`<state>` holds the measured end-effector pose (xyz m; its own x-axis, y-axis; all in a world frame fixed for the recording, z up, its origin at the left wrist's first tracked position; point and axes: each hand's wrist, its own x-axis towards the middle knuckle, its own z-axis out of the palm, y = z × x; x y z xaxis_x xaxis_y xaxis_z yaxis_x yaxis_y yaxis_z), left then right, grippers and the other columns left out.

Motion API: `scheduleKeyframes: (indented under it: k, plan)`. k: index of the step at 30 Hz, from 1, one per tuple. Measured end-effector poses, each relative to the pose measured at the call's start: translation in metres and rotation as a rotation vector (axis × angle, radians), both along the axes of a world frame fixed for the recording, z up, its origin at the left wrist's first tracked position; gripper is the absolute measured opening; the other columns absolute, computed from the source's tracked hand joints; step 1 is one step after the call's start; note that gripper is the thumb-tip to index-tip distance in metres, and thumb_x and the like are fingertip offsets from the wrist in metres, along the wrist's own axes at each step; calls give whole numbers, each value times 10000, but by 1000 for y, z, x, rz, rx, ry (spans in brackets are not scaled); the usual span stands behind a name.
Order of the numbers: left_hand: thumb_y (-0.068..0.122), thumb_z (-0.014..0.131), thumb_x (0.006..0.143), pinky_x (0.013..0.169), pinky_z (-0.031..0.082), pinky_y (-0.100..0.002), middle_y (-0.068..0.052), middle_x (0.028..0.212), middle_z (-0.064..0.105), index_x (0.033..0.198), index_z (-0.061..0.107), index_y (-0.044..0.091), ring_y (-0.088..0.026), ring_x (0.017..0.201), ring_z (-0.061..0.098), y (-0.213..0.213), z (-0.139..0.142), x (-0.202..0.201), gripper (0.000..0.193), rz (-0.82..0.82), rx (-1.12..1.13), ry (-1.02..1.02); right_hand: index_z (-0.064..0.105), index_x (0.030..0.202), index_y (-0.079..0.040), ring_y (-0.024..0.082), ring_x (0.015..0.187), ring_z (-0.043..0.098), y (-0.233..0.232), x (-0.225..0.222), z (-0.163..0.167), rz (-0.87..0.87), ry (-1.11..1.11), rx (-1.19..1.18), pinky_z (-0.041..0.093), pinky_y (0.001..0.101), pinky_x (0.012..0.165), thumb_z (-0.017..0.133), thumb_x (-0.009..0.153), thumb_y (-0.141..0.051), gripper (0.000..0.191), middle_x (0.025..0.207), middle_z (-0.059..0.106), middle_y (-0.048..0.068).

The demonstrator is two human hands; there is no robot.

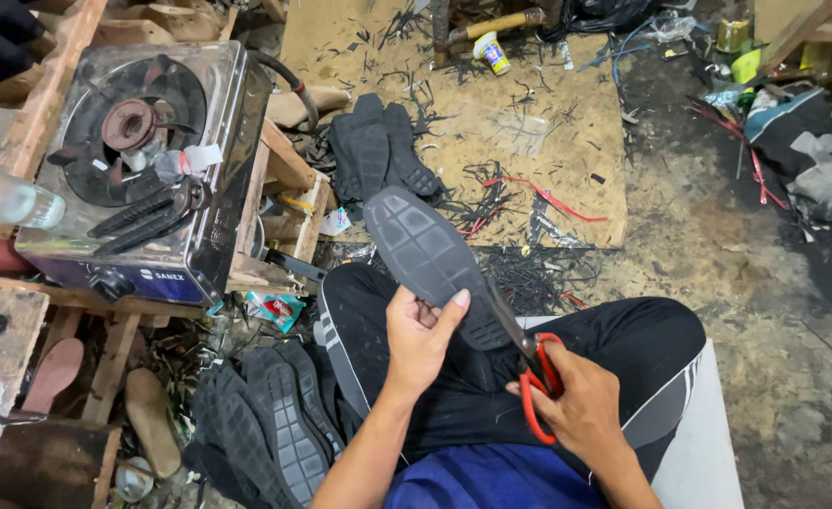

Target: The person sits on the floor and uses red-handled shears to trim excess rubber from the edges of black shoe soles, rotating each sole to cut around its perimeter, then sets the trimmed sole aside and picks up the next one.

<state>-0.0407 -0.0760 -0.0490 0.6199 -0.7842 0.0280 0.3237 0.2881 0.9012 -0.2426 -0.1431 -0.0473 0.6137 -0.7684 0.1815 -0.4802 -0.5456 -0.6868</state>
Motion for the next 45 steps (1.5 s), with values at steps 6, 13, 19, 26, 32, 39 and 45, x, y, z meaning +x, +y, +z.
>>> scheduleKeyframes:
  k: [6,13,19,26,32,39,45]
  plan:
    - [-44,690,958,971,554,-297,-101,1192,690,1239,595,-44,-141,1081,676,-4,-6,-9,296,4,-44,18,681,1023,-54,197,497,574,-3,-4,-30,-58,17,291,461,326,498,860,747,-281,400,590,612,77]
    - [16,709,953,956,557,-291,-72,1194,695,1279,590,-17,-120,1069,672,25,-11,3,348,27,41,-17,675,1038,-13,51,479,481,-34,-26,-72,-31,-404,715,378,229,446,634,956,-168,179,575,532,-28]
    - [33,712,954,905,562,-281,-72,1184,710,1289,609,-21,-109,1037,672,53,-10,-1,355,69,155,-126,695,1038,-6,60,467,469,-40,-24,-82,46,-314,759,368,239,431,650,946,-157,182,563,529,-21]
    - [46,710,945,959,555,-294,-46,1200,709,1326,610,1,-103,1081,663,53,18,-25,397,32,191,-210,697,1178,-61,210,464,528,-25,-14,-41,132,-22,240,450,347,478,871,671,-257,571,544,541,85]
    - [77,722,963,879,547,-278,-50,1122,714,1296,638,-4,-94,994,636,42,33,-47,353,-123,295,-311,680,1055,-34,322,552,611,-32,-23,-4,153,-124,-78,454,399,515,904,623,-347,579,628,625,128]
    - [84,714,907,900,538,-263,-15,1146,694,1360,561,54,-82,1040,643,38,37,-61,479,-80,256,-239,708,985,-11,200,554,575,-54,-48,-36,83,-71,334,469,336,541,850,761,-187,318,627,604,108]
    - [72,735,876,938,567,-328,-81,1201,733,1362,584,-5,-158,1049,705,124,37,-9,515,278,399,-190,700,1048,8,43,690,570,-83,-75,-98,86,-381,458,434,239,585,719,970,-161,187,788,667,-17]
